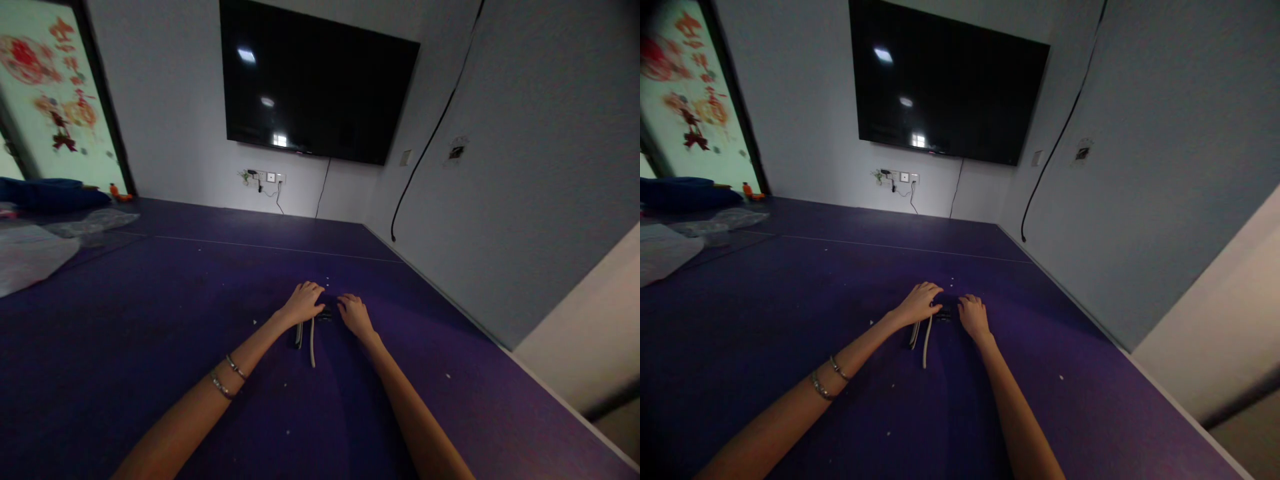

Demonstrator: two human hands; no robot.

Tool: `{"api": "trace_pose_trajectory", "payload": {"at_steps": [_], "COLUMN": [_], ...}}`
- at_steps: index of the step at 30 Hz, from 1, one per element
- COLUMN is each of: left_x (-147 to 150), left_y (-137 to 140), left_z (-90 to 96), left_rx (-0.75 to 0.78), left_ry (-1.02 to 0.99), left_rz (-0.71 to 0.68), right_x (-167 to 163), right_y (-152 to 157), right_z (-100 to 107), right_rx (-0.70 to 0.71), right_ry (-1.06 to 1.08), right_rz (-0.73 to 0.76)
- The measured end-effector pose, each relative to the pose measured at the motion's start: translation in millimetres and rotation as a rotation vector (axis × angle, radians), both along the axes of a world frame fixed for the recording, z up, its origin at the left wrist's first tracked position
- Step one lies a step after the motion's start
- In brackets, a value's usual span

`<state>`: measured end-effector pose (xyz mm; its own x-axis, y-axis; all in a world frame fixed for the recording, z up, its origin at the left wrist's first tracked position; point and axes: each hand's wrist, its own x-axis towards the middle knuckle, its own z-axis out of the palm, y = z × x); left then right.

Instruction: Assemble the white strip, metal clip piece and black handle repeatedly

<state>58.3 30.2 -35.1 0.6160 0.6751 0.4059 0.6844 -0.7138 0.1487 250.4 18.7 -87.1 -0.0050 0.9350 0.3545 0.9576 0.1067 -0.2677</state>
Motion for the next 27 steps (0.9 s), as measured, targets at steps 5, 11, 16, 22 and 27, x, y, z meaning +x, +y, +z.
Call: {"api": "trace_pose_trajectory", "payload": {"at_steps": [5,11,16,22,27], "left_x": [-10,-20,-31,-39,-34], "left_y": [-6,-24,-40,-50,-57], "left_z": [36.7,53.9,38.9,7.5,-4.4], "left_rx": [-0.011,-0.138,-0.308,-0.445,-0.43], "left_ry": [-0.11,-0.081,0.097,0.17,0.188], "left_rz": [0.137,0.265,0.334,0.363,0.413], "right_x": [0,1,2,2,2], "right_y": [-2,-1,-1,0,2], "right_z": [-12,-14,-14,-15,-16], "right_rx": [-0.065,-0.049,-0.042,-0.052,-0.069], "right_ry": [-0.083,-0.055,-0.038,-0.057,-0.084], "right_rz": [-0.023,-0.033,-0.033,-0.037,-0.043]}}
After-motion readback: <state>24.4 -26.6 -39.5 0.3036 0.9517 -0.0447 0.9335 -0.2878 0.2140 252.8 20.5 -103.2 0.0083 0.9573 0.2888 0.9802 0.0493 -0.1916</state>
